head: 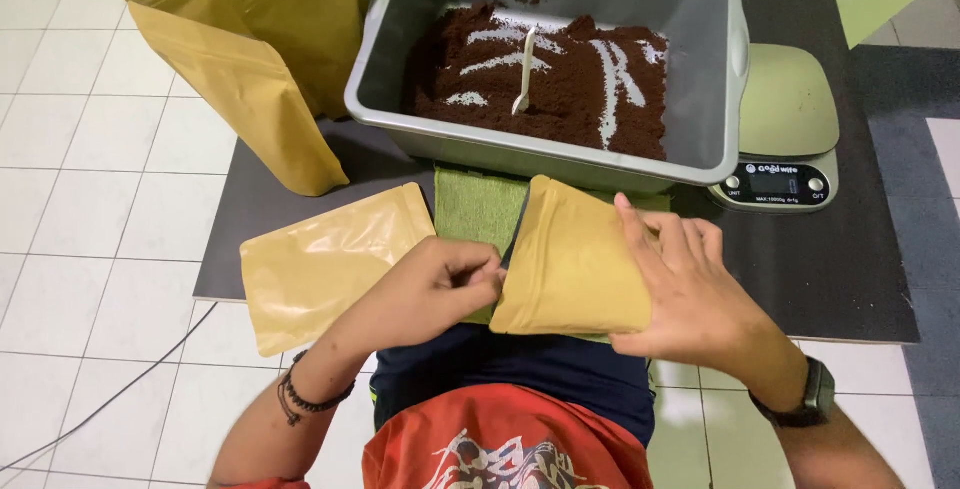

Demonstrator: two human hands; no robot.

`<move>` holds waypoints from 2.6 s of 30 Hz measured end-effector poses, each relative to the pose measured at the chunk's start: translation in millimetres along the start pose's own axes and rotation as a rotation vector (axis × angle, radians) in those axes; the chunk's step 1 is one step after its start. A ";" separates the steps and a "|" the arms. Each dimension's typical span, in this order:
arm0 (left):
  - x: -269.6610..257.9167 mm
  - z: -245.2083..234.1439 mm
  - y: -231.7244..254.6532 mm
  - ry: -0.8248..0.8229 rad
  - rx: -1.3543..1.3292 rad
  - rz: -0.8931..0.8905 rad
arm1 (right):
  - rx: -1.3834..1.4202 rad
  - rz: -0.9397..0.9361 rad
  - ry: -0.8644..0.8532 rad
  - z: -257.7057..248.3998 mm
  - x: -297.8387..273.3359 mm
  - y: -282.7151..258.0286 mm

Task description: Filling a coffee bag with ground coffee using a spoon and a digital scale to reach a specific weight.

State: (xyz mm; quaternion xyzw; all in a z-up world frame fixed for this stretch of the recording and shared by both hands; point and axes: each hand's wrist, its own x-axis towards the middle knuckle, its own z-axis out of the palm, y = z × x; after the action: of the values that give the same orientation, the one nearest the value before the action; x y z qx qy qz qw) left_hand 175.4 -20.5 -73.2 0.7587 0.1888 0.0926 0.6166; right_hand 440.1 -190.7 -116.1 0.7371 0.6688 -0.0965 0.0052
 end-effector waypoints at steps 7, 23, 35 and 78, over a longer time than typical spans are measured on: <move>-18.4 0.2 10.7 0.110 0.141 -0.140 | -0.031 -0.236 0.485 -20.8 -26.3 -18.5; -13.6 21.6 38.3 0.375 0.348 0.084 | -0.688 -0.073 0.540 -47.6 -28.4 -41.6; -24.9 7.5 38.4 0.342 0.129 -0.070 | -0.364 -0.178 0.513 -35.2 -25.1 -15.6; 253.1 -52.2 14.0 -0.086 1.731 -0.119 | 0.719 -0.049 1.096 -105.3 163.8 85.8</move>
State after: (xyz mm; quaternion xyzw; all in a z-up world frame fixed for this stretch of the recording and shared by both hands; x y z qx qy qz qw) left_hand 389.0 125.5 -71.4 0.9527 0.2085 -0.1448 -0.1671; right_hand 553.3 -24.0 -47.6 0.6199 0.5174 0.0753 -0.5852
